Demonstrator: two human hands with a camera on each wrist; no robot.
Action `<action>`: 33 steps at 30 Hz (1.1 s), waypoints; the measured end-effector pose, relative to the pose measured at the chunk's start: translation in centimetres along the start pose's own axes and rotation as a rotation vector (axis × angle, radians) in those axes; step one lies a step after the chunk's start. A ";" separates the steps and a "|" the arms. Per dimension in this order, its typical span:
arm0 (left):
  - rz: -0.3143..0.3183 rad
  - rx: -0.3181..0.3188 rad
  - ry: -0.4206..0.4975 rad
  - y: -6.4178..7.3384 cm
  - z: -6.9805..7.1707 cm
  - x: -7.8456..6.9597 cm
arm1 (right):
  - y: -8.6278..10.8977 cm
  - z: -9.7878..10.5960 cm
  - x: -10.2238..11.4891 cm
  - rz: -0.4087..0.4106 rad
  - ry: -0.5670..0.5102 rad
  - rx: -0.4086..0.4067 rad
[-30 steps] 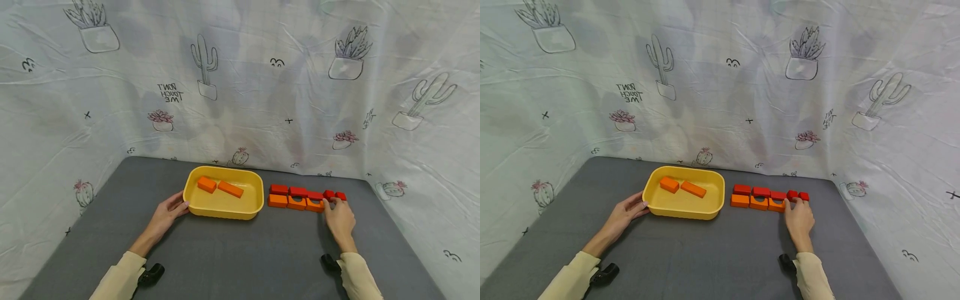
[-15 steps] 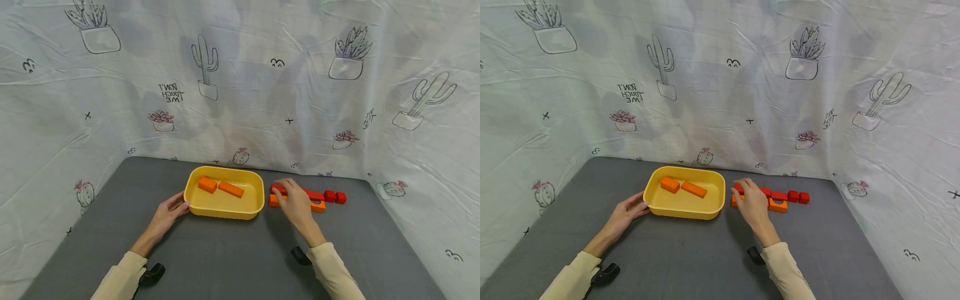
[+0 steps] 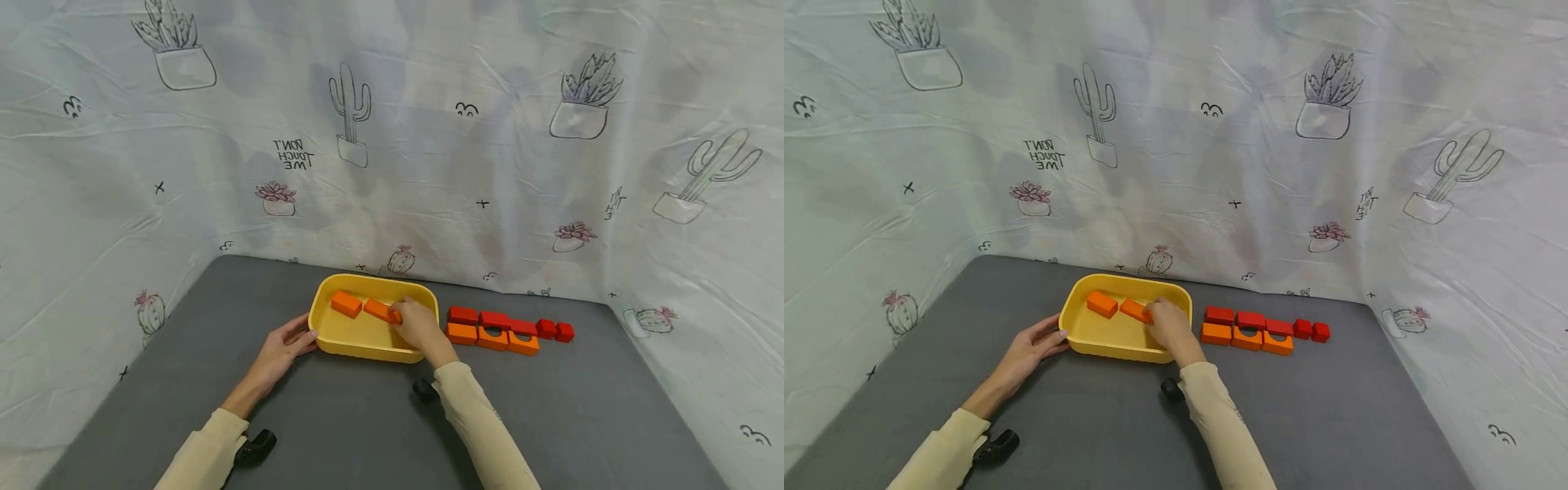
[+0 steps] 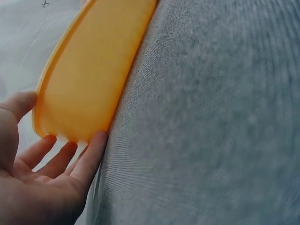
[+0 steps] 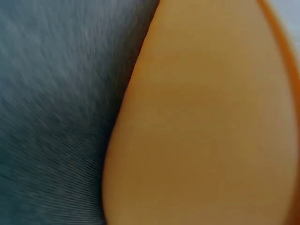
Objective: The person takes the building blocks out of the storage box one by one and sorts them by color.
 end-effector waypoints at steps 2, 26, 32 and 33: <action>0.001 -0.008 -0.005 -0.1 -0.1 -0.1 | -0.5 -0.2 0.0 -0.003 0.037 0.022; -0.005 0.005 -0.018 -0.1 -0.1 -0.4 | 0.9 3.4 -1.7 -0.056 -0.345 -0.209; 0.009 -0.004 -0.039 0.0 -0.2 -0.4 | 1.9 3.9 -3.3 -0.258 -0.568 -0.248; 0.012 -0.007 -0.043 0.1 -0.2 -0.4 | 2.1 3.8 -3.6 -0.292 -0.639 -0.235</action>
Point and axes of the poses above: each hand's wrist, its own y-axis away from the middle knuckle, its own z-axis out of the back of the hand, x = y × z, the point moved 6 cm from there along -y, towards the middle knuckle, and after that the axes turned 4 degrees about y, right-handed, at the moved point
